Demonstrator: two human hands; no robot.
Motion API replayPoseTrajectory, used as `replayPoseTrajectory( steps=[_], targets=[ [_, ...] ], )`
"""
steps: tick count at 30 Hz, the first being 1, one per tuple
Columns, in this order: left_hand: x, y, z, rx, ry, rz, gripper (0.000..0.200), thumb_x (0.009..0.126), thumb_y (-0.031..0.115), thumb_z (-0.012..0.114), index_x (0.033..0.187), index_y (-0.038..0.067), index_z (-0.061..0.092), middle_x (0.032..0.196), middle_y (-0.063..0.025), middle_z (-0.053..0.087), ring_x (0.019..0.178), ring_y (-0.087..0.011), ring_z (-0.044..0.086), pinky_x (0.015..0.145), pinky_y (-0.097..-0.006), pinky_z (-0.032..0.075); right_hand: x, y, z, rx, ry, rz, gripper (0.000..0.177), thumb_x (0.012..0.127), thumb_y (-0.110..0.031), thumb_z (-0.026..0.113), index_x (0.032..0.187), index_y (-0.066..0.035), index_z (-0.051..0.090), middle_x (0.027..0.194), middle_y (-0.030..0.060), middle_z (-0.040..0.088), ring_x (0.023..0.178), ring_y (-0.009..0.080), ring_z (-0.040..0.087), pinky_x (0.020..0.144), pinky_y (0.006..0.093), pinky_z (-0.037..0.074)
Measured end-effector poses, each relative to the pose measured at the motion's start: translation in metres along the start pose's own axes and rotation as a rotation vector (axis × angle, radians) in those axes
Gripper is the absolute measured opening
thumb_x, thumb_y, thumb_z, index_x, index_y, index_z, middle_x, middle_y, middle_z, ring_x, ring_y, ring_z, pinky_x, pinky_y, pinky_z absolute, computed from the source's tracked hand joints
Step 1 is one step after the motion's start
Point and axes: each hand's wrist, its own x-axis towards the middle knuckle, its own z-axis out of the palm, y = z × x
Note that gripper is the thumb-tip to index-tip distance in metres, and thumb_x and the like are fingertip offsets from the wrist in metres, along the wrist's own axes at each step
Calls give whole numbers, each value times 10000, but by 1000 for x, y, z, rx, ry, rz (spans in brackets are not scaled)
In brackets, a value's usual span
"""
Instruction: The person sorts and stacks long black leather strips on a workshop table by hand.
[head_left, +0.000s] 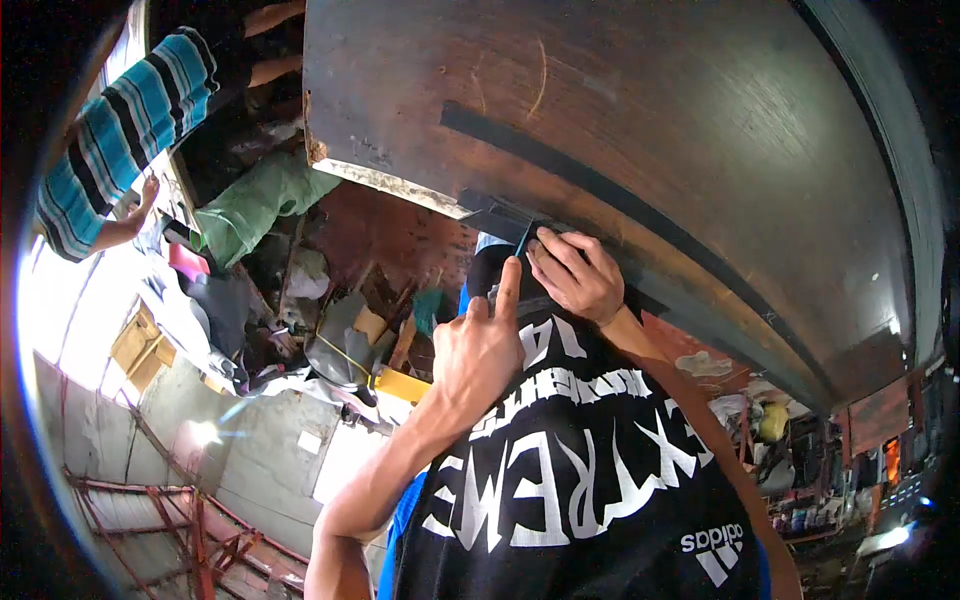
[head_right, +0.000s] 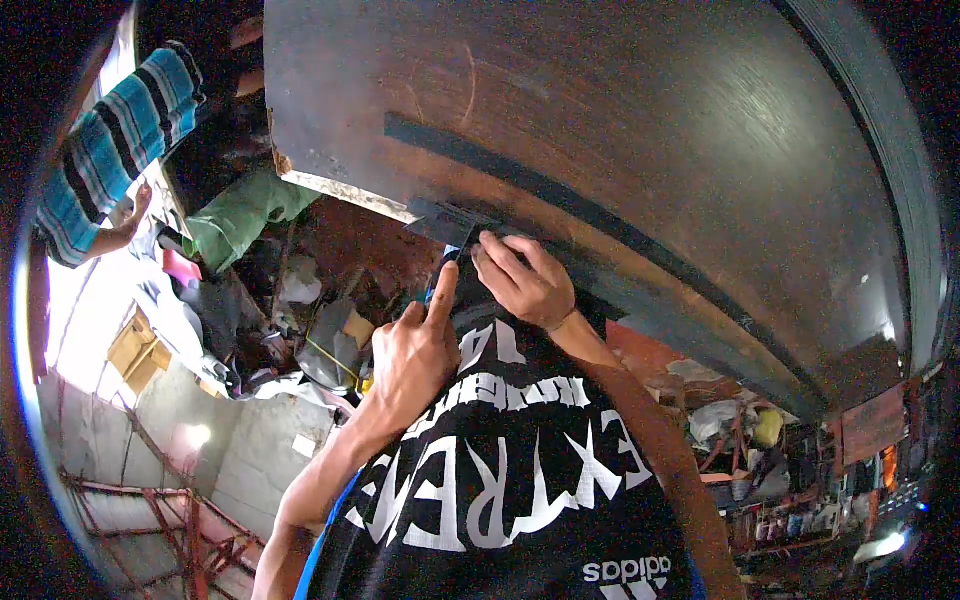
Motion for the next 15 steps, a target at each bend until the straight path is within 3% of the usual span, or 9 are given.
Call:
replayPoseTrajectory(
  steps=[2, 4, 6, 12, 15],
  targets=[
    [0, -3, 9, 2, 30, -11, 771, 783, 65, 642, 1508, 147, 391, 731, -180, 607, 543, -348, 620, 500, -472, 513, 1, -2, -2, -14, -4, 12, 246, 781, -153, 758, 1014, -77, 745, 1136, 32, 684, 934, 184, 621, 794, 276, 549],
    [0, -8, 19, 3, 16, 4, 829, 757, 129, 661, 1522, 118, 341, 857, -213, 644, 609, -359, 667, 511, -465, 545, 4, -3, -2, -28, -2, 7, 247, 778, -149, 762, 1012, -73, 744, 1131, 29, 685, 933, 184, 621, 788, 275, 547],
    [-3, -18, 36, -21, 77, 23, 830, 750, 118, 667, 1521, 133, 360, 818, -178, 624, 582, -337, 653, 491, -447, 536, 6, -5, -3, -45, 7, 16, 255, 764, -126, 773, 1009, -64, 742, 1119, 28, 688, 922, 185, 620, 772, 275, 545],
    [19, -79, 136, -212, 635, 387, 785, 767, 8, 649, 1504, 156, 427, 761, -94, 524, 542, -259, 579, 455, -391, 480, 5, -8, 0, -36, 61, 17, 270, 732, -92, 798, 993, -64, 736, 1089, 22, 686, 885, 190, 610, 749, 286, 545],
    [25, -83, 154, -280, 653, 387, 763, 770, 0, 653, 1490, 150, 447, 759, -91, 527, 536, -260, 572, 461, -389, 487, 3, -7, 2, -48, 57, 10, 286, 731, -109, 803, 1004, -83, 726, 1102, 4, 674, 881, 196, 610, 736, 290, 545]
  ],
)
